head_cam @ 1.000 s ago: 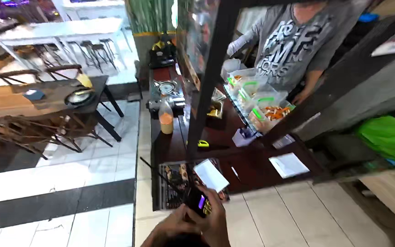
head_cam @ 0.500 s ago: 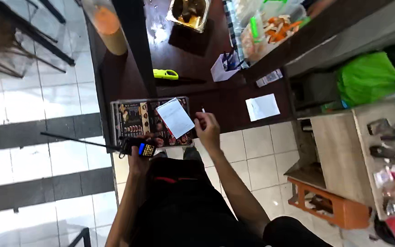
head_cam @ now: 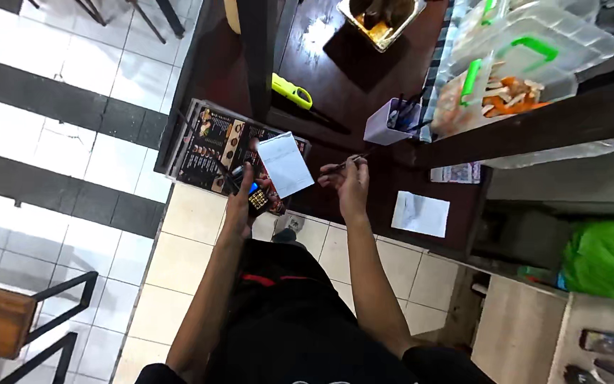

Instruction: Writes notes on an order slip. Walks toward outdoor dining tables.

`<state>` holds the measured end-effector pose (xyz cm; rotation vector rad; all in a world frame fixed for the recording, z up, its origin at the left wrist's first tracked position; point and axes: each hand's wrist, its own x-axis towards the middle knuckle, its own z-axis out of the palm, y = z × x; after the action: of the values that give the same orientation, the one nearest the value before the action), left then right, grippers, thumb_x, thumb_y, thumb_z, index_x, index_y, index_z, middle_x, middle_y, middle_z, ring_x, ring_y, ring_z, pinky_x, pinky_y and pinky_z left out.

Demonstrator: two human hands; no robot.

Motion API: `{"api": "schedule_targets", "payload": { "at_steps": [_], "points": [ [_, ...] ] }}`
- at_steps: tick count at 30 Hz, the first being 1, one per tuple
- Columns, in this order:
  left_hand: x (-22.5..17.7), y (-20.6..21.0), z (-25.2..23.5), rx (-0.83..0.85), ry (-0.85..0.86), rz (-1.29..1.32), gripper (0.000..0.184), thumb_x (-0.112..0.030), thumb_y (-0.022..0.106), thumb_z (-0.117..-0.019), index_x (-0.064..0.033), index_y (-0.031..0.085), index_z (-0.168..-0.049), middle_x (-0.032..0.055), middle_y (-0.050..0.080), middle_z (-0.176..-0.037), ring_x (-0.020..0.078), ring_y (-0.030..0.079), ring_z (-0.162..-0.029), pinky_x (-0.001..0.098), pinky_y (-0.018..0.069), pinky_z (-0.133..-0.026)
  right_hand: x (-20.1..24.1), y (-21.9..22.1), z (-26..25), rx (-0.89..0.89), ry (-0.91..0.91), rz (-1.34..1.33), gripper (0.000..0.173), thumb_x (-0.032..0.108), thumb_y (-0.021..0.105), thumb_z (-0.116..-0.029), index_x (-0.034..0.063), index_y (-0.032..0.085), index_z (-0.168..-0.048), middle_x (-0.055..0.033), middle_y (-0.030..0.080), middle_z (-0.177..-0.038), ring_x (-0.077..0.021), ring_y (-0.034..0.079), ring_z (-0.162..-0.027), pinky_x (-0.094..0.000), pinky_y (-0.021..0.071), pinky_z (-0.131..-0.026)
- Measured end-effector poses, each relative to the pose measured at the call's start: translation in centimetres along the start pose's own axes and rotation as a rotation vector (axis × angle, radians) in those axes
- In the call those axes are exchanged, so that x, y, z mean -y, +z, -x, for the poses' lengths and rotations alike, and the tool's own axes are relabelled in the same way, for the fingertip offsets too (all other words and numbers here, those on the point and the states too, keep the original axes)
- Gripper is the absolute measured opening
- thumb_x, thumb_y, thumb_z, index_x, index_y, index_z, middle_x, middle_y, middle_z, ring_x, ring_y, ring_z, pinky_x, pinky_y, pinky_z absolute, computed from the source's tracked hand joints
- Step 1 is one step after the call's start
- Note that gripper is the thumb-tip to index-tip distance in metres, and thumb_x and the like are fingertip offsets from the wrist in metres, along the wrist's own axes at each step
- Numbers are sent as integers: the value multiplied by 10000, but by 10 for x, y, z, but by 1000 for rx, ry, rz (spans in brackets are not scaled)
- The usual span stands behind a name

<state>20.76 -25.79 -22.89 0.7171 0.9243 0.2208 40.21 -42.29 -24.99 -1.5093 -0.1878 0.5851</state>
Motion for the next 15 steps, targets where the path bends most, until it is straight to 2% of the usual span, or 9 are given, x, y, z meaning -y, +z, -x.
{"api": "schedule_targets", "payload": {
  "at_steps": [2, 4, 6, 8, 10, 13, 15],
  "points": [
    [13, 6, -2, -10, 67, 20, 554, -575, 536, -1010, -133, 577, -1341, 113, 716, -1195, 250, 740, -912, 422, 636, -784, -8, 10, -13, 90, -85, -124, 335, 99, 440, -1087, 41, 328, -1397, -173, 712, -1099, -309, 746, -921, -458, 634, -861],
    [22, 8, -8, -33, 184, -20, 509, -534, 602, -992, -165, 589, -1343, 78, 725, -1161, 220, 735, -907, 403, 639, -760, -17, 23, -27, 161, -163, -71, 381, 0, 571, -1013, -33, 477, -1380, -182, 709, -1159, -308, 734, -998, -454, 624, -914],
    [24, 6, -15, -12, 289, -64, 471, -487, 627, -992, -162, 634, -1331, 64, 723, -1145, 206, 727, -888, 388, 639, -745, -28, 35, -39, 215, -246, 43, 249, 13, 659, -968, -50, 637, -1208, -162, 745, -1101, -277, 749, -954, -429, 641, -874],
    [21, 1, -29, 56, 348, -80, 471, -424, 595, -1016, -89, 610, -1347, 100, 708, -1149, 219, 722, -865, 396, 643, -745, -38, 47, -45, 238, -331, 129, 176, 21, 723, -927, -35, 678, -1088, -141, 768, -1028, -246, 763, -894, -410, 657, -819],
    [17, -4, -44, 115, 349, -93, 483, -413, 564, -1031, -58, 588, -1357, 114, 695, -1204, 227, 720, -878, 399, 638, -752, -45, 58, -46, 252, -395, 198, 195, 32, 772, -891, -29, 708, -1066, -123, 762, -1032, -210, 755, -893, -381, 658, -807],
    [14, -6, -54, 116, 292, -101, 467, -387, 541, -1054, -57, 600, -1379, 123, 704, -1119, 241, 725, -816, 416, 654, -706, -52, 69, -41, 242, -471, 302, 219, 23, 765, -897, -33, 705, -1100, -117, 737, -1054, -179, 742, -899, -349, 659, -805],
    [13, -9, -57, 128, 300, -98, 476, -396, 535, -1058, -62, 601, -1391, 132, 703, -1129, 257, 726, -821, 425, 655, -705, -57, 74, -40, 178, -510, 371, 212, 47, 790, -881, -17, 710, -1067, -87, 755, -988, -150, 750, -831, -328, 667, -741]
  ]
}}
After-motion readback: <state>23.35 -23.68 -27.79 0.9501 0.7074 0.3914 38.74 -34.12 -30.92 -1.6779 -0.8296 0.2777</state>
